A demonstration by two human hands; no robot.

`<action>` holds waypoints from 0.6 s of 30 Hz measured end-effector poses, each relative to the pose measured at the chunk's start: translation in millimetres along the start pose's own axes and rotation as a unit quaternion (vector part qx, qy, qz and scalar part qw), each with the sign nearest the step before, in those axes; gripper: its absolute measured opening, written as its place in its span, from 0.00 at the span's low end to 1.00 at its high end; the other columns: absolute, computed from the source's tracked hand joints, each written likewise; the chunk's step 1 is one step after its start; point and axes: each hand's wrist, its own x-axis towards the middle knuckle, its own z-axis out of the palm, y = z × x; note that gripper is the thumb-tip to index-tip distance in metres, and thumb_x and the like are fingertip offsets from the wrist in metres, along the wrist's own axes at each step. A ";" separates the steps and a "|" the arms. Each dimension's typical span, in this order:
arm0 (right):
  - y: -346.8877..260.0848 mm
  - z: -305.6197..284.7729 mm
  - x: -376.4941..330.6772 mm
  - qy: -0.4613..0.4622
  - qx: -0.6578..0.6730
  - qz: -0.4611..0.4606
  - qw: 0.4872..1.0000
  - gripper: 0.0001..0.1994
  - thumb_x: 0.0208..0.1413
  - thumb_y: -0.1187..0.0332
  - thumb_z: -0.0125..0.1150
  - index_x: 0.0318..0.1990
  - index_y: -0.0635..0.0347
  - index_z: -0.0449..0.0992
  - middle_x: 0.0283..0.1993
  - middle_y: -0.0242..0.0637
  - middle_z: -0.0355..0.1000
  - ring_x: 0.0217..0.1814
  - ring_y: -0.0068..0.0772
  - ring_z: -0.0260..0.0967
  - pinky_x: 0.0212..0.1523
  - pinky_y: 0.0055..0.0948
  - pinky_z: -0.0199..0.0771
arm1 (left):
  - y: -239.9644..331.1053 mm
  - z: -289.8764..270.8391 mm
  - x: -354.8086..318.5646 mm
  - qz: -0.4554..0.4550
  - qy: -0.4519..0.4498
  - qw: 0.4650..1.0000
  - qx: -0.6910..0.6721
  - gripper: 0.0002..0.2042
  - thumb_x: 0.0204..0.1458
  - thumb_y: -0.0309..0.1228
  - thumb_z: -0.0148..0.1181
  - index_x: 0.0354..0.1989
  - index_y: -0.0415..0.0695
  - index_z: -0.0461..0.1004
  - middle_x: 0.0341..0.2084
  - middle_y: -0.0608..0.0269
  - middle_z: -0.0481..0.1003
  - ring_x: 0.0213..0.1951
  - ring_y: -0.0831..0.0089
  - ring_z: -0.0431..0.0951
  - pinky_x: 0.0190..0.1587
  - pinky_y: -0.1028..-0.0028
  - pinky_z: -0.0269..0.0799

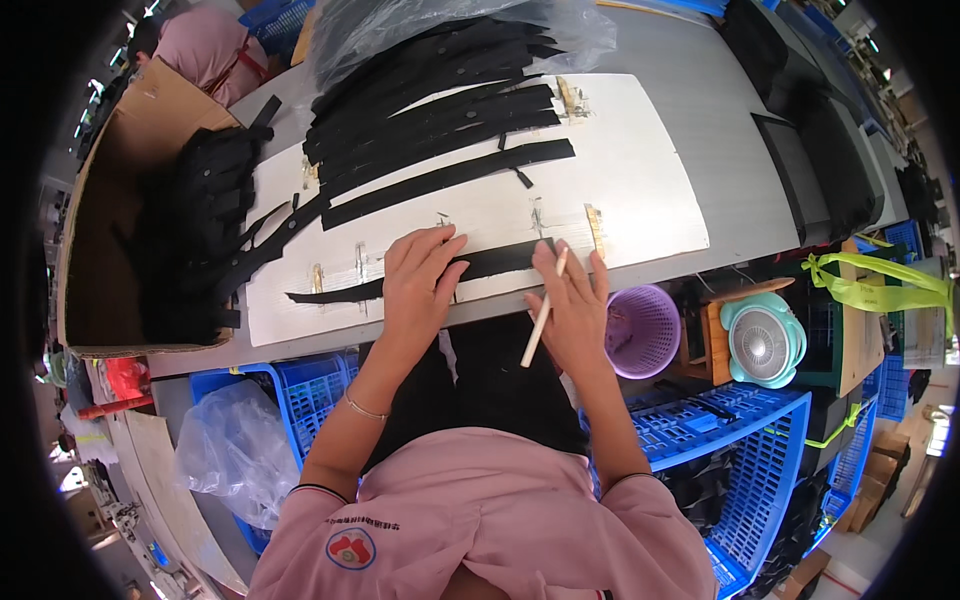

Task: The person is sorting and aligning black zippers on a white board with markings, using a small stick for precision.

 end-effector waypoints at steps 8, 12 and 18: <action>34.2 -2.9 -5.8 0.066 -0.057 0.082 0.993 0.25 0.61 0.70 0.64 0.66 0.54 0.72 0.64 0.34 0.74 0.72 0.37 0.65 0.78 0.53 0.47 | -14.1 -41.1 -56.8 -0.091 -0.064 0.991 0.077 0.19 0.61 0.29 0.63 0.60 0.41 0.77 0.62 0.56 0.75 0.68 0.55 0.69 0.73 0.49 0.48; 30.5 -0.2 -3.1 0.073 -0.056 0.082 0.992 0.23 0.62 0.71 0.63 0.65 0.53 0.73 0.64 0.37 0.74 0.71 0.36 0.65 0.78 0.52 0.49 | -21.6 -65.7 -69.6 -0.136 -0.049 0.982 0.118 0.23 0.61 0.34 0.64 0.63 0.40 0.74 0.65 0.54 0.72 0.70 0.53 0.66 0.75 0.43 0.40; 28.2 -3.7 -1.0 0.066 -0.064 0.104 0.990 0.21 0.64 0.70 0.62 0.64 0.53 0.75 0.62 0.40 0.74 0.70 0.38 0.66 0.76 0.50 0.53 | -28.9 -84.0 -83.4 -0.190 -0.068 0.969 0.142 0.27 0.61 0.38 0.64 0.67 0.43 0.71 0.69 0.56 0.68 0.75 0.53 0.58 0.75 0.42 0.33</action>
